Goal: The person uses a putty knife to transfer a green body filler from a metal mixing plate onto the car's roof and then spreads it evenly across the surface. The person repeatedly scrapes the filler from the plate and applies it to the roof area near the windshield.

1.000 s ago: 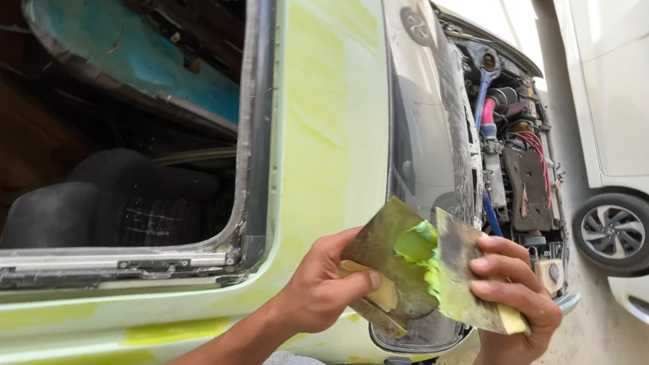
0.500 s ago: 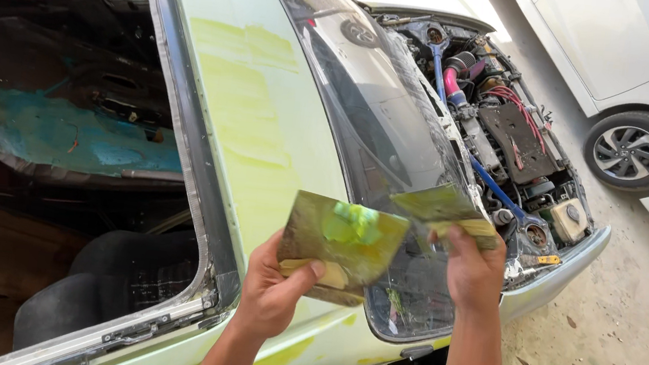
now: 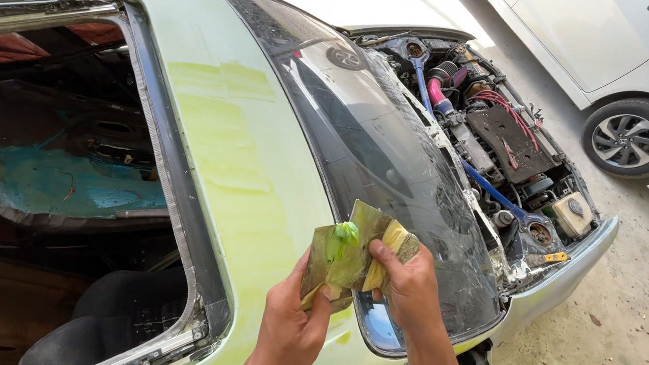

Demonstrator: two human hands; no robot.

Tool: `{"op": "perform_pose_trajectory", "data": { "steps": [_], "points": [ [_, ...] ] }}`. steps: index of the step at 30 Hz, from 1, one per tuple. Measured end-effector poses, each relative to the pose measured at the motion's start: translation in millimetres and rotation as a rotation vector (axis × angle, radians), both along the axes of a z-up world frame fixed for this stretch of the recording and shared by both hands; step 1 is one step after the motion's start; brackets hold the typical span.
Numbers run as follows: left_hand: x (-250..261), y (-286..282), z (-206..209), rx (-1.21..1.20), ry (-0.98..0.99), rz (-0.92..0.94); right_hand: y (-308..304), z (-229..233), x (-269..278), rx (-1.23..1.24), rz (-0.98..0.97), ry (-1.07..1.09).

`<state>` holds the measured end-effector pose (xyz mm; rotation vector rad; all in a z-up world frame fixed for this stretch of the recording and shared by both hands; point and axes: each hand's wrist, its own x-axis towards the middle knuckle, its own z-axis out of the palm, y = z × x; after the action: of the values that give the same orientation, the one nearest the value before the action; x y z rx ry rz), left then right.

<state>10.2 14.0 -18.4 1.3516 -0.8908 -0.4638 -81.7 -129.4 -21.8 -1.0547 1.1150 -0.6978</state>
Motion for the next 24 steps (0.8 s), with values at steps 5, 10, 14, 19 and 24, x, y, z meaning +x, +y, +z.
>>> {"op": "perform_pose_trajectory", "data": {
  "steps": [5,10,14,19,24],
  "points": [
    [6,1,-4,0.029,-0.102,-0.036,-4,9,-4,0.019,0.026,0.003],
    [14,2,-3,0.013,-0.176,-0.09,-23,-14,-16,-0.108,0.224,-0.223],
    [17,-5,-12,-0.07,0.146,-0.142,-29,21,-26,-0.481,0.475,-0.585],
    [23,-6,-12,-0.179,0.578,-0.207,-32,56,-29,-1.128,0.676,-0.404],
    [25,-5,-24,-0.214,0.682,-0.249,-42,42,-22,-1.257,0.57,-0.33]
  ]
}}
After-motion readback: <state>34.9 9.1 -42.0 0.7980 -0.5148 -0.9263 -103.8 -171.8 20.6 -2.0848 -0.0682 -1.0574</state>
